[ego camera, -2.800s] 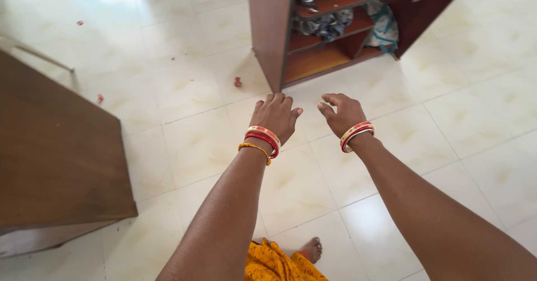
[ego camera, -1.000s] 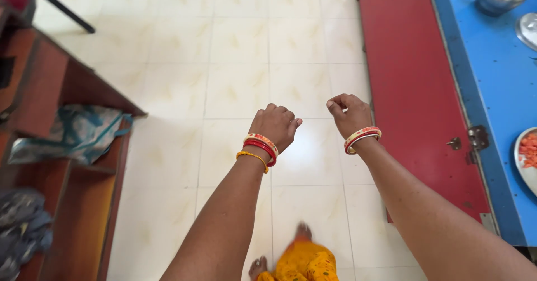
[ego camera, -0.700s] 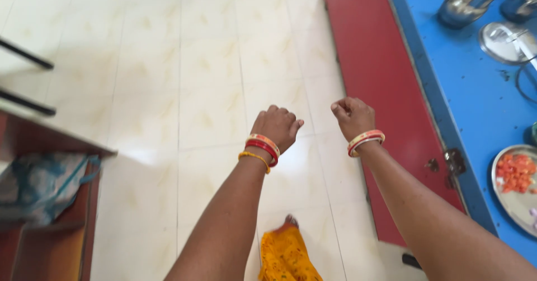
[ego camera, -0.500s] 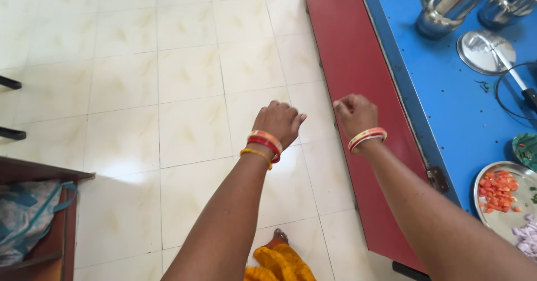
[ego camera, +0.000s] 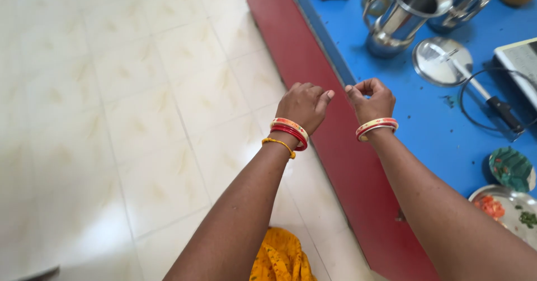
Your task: Picking up plates, bowls, cups, and a pitcher from a kitchen counter and placing them on a dining table.
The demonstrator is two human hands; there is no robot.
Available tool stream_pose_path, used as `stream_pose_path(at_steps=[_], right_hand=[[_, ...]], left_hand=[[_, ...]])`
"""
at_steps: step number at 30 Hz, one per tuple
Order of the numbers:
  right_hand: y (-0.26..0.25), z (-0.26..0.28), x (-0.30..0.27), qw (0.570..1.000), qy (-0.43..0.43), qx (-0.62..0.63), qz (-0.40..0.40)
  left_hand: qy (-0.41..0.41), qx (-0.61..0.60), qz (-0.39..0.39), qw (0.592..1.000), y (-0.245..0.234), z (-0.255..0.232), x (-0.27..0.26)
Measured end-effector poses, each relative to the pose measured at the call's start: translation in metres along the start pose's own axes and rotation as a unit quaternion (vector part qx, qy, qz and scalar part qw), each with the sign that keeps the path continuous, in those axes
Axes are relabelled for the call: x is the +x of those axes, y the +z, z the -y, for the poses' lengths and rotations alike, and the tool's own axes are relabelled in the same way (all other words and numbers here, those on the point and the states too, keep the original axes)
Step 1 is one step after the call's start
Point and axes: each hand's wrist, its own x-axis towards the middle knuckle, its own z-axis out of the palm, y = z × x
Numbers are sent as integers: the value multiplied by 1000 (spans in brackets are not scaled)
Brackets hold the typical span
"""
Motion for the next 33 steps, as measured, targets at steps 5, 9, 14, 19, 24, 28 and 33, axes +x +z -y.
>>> stream_pose_path(at_steps=[5,9,14,19,24,28,33], right_hand=[[7,-18,61,997,-37,-8,-71],[-4,-2,94,972,-108,-155,-141],[-13,-22,163,915,-228,-310,-126],[-11,-71,225,892,-206,-397,-69],[-25,-40,242,924,-104,-368,24],[-32,-29,240,941,-116,-314,48],[-53,-28,236,913,-305,-238,-130]], left_hand=[[34,-28,22,999,11,-2,74],[81,-56,-10,995,34,-2,126],[95,-29,-37,994,61,-11,186],[47,-16,2,999,96,-9,230],[-6,-26,35,999,138,-3,269],[-38,-60,63,995,150,-12,291],[-48,-54,59,996,157,-19,303]])
